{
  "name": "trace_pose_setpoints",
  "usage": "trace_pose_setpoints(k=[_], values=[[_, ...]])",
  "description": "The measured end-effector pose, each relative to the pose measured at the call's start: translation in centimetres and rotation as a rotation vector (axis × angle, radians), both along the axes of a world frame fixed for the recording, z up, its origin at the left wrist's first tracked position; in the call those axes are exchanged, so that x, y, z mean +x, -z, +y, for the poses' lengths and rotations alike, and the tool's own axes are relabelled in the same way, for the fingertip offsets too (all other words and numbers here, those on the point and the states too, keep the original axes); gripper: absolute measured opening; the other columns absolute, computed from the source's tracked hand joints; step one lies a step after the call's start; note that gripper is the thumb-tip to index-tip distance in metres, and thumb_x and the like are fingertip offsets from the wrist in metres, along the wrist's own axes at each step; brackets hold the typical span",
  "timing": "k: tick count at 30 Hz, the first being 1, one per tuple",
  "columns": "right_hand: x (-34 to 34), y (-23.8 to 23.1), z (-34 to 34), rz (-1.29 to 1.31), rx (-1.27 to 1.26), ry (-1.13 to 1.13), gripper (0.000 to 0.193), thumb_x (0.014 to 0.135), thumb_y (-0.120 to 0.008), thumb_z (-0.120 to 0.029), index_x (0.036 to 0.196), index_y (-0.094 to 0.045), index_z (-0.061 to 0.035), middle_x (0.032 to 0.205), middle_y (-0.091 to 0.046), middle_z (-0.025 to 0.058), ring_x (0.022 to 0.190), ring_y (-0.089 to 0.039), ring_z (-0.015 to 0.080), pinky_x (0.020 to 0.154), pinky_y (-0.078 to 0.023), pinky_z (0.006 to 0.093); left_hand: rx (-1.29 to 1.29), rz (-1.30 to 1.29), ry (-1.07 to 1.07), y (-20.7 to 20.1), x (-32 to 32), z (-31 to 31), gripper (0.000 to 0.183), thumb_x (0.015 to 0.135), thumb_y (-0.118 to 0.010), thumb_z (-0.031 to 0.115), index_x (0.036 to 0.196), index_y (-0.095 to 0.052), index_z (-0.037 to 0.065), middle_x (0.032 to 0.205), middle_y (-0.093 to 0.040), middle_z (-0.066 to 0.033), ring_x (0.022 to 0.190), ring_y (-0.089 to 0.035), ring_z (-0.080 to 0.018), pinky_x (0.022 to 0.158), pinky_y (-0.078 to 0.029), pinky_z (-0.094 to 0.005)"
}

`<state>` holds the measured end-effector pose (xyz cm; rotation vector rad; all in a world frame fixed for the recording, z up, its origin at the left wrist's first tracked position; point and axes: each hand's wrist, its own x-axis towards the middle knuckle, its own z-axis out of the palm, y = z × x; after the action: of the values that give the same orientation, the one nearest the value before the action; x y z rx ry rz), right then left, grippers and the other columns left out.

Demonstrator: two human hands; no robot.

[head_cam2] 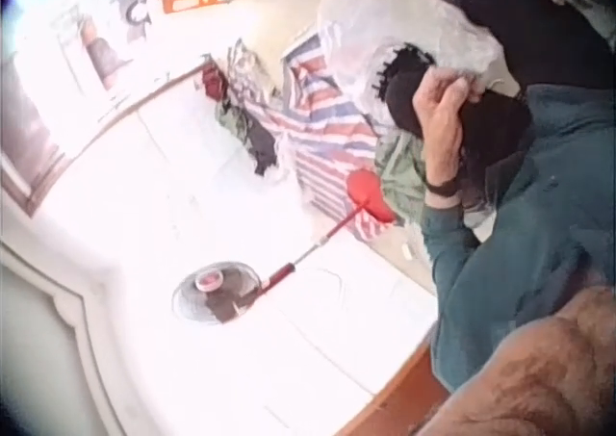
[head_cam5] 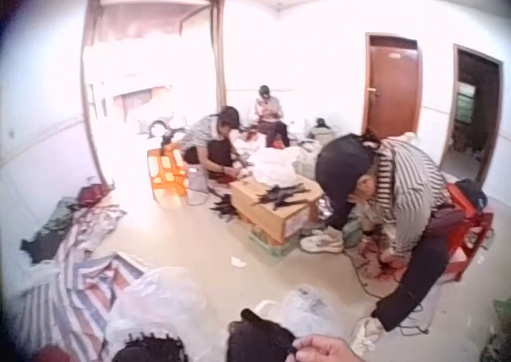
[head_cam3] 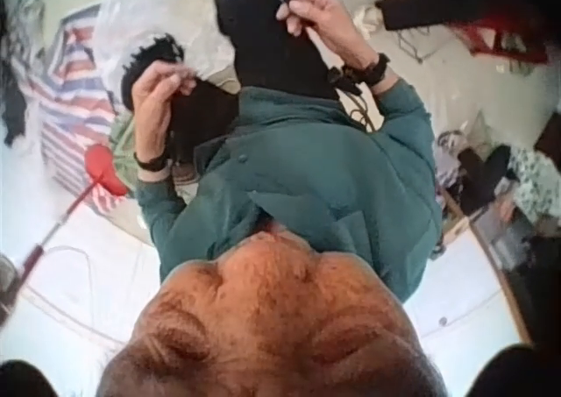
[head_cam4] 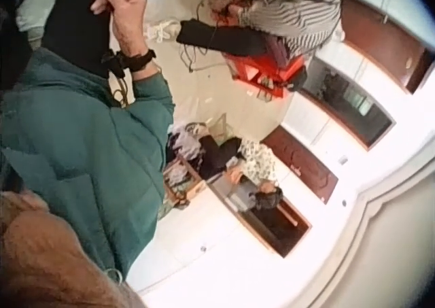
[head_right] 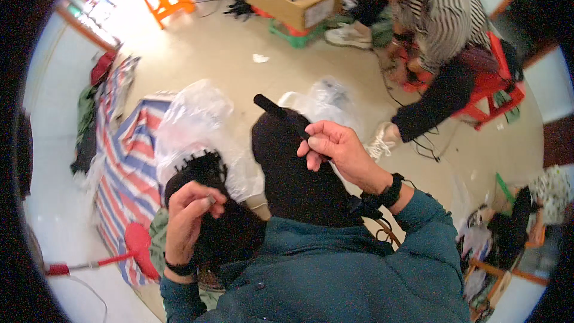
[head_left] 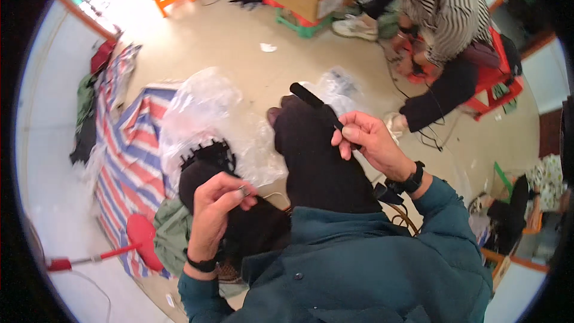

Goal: Manually assembling black shoe straps by threading them through small buckles or connectors.

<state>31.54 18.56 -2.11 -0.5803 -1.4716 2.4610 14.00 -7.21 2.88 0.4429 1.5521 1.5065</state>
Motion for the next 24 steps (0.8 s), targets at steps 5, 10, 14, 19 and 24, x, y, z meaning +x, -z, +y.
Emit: trace_pose_setpoints(k=[5, 10, 14, 19, 24], values=[[-2.6, -2.7, -6.0, 0.071, 0.011, -0.140, 0.012, 0.090, -0.048, -0.012, 0.098, -0.048, -0.0026, 0.078, -0.062, 0.0112, 0.056, -0.057, 0.0119, 0.052, -0.047, 0.0220, 0.281, 0.102, -0.100, -1.3, 3.0, 0.5, 0.011, 0.079, -0.053, 0.008, 0.087, -0.054, 0.000, 0.106, -0.058, -0.0161, 0.094, -0.056, -0.0203, 0.078, -0.043, -0.0311], [-4.0, -3.3, -11.6, 0.117, 0.099, -0.375, 0.014, 0.091, -0.046, -0.013, 0.098, -0.046, -0.0004, 0.076, -0.061, 0.0092, 0.055, -0.056, 0.0093, 0.051, -0.046, 0.0206, 0.379, 0.024, -0.163, 0.3, 4.3, -0.5, 0.007, 0.082, -0.050, 0.002, 0.088, -0.054, -0.001, 0.109, -0.056, -0.0167, 0.095, -0.055, -0.0192, 0.085, -0.043, -0.0318], [-3.9, -3.6, -13.9, 0.127, 0.096, -0.493, 0.020, 0.091, -0.045, -0.012, 0.106, -0.048, 0.0013, 0.074, -0.060, 0.0067, 0.058, -0.055, 0.0088, 0.054, -0.046, 0.0202, 0.426, -0.002, -0.295, 1.2, 4.8, -2.1, 0.006, 0.084, -0.051, 0.003, 0.087, -0.055, 0.000, 0.094, -0.062, -0.0135, 0.087, -0.058, -0.0173, 0.082, -0.044, -0.0306], [-3.6, -4.0, -13.4, 0.182, 0.385, -0.436, 0.014, 0.090, -0.048, -0.011, 0.093, -0.054, 0.0008, 0.073, -0.058, 0.0034, 0.066, -0.054, 0.0083, 0.060, -0.045, 0.0215, 0.502, -0.136, -0.280, 1.1, 5.3, -4.0, 0.008, 0.085, -0.053, 0.010, 0.086, -0.053, 0.002, 0.077, -0.059, -0.0090, 0.069, -0.057, -0.0173, 0.066, -0.044, -0.0265], [-2.5, -4.8, -12.3, 0.271, 0.461, -0.282, 0.016, 0.088, -0.051, -0.007, 0.103, -0.052, -0.0017, 0.079, -0.056, 0.0020, 0.070, -0.053, 0.0063, 0.063, -0.045, 0.0200, 0.438, -0.186, -0.201, 0.5, 6.5, -4.3, 0.009, 0.084, -0.054, 0.011, 0.085, -0.053, 0.002, 0.072, -0.058, -0.0085, 0.061, -0.056, -0.0159, 0.061, -0.044, -0.0258]])
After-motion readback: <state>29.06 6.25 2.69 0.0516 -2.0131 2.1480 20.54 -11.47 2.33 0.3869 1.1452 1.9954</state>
